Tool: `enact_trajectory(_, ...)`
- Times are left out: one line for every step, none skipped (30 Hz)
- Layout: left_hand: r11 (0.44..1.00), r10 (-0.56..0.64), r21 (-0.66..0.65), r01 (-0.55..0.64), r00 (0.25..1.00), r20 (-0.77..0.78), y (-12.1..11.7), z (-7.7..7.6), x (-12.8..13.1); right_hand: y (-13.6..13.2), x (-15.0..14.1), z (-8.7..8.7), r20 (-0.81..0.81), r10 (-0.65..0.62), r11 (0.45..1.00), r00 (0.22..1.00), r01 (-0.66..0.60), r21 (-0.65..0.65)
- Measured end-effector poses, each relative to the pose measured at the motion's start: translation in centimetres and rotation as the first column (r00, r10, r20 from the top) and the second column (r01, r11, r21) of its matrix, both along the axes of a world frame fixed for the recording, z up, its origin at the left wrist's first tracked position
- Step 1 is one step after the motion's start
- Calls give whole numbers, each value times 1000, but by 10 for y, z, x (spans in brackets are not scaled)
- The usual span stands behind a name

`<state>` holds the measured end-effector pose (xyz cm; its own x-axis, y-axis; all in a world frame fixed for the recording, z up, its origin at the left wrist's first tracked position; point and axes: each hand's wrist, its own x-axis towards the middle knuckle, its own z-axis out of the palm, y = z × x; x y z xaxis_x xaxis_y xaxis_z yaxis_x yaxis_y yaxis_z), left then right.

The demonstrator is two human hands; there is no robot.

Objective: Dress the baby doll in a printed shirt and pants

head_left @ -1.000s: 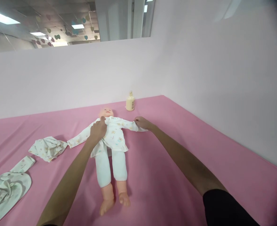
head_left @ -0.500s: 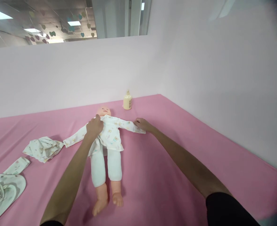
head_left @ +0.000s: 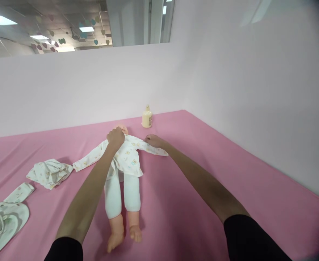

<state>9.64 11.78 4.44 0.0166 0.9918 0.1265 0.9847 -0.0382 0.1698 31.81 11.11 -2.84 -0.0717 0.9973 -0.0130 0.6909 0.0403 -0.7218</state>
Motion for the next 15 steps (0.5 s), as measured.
enact_trajectory(1000,23,4,-23,1000,8,2,-1,-4,0,1,-2,4,-5,1000,1000,5,1)
enact_trajectory(999,44,7,-44,999,16,3,-1,-9,-1,3,-4,8,-13,1000,1000,13,1)
enact_trajectory(998,63,3,-63,998,25,4,-2,-13,-1,6,-6,12,-22,1000,1000,22,1)
enact_trajectory(997,81,-1,-81,996,34,5,-2,-17,-2,8,-9,15,-32,999,999,32,-1)
enact_trajectory(995,97,-5,-97,994,44,5,-3,-20,-2,11,-12,17,-41,999,999,42,-7)
enact_trajectory(994,110,-7,-110,992,53,6,-4,-22,-3,14,-14,16,-49,999,999,49,-15)
enact_trajectory(993,120,-8,-120,991,63,6,-4,-23,-5,17,-16,13,-55,998,998,55,-26)
enact_trajectory(992,126,-7,-126,989,73,7,-5,-25,-6,20,-18,6,-59,998,998,59,-38)
enact_trajectory(992,128,-5,-128,988,82,8,-6,-26,-8,23,-18,-5,-61,997,998,61,-54)
enact_trajectory(992,128,-3,-128,988,91,9,-6,-26,-10,26,-18,-20,-63,995,998,61,-73)
enact_trajectory(992,126,-2,-126,987,98,10,-7,-27,-13,30,-16,-39,-62,994,997,58,-91)
enact_trajectory(992,123,-1,-124,987,104,11,-8,-28,-15,33,-15,-62,-59,993,996,52,-109)
enact_trajectory(993,121,-1,-122,987,109,11,-9,-29,-18,36,-13,-88,-52,991,995,41,-126)
enact_trajectory(993,119,-2,-119,986,113,12,-10,-29,-20,39,-12,-115,-42,990,993,25,-141)
enact_trajectory(993,116,-2,-116,987,116,12,-12,-30,-22,43,-10,-141,-29,988,990,7,-154)
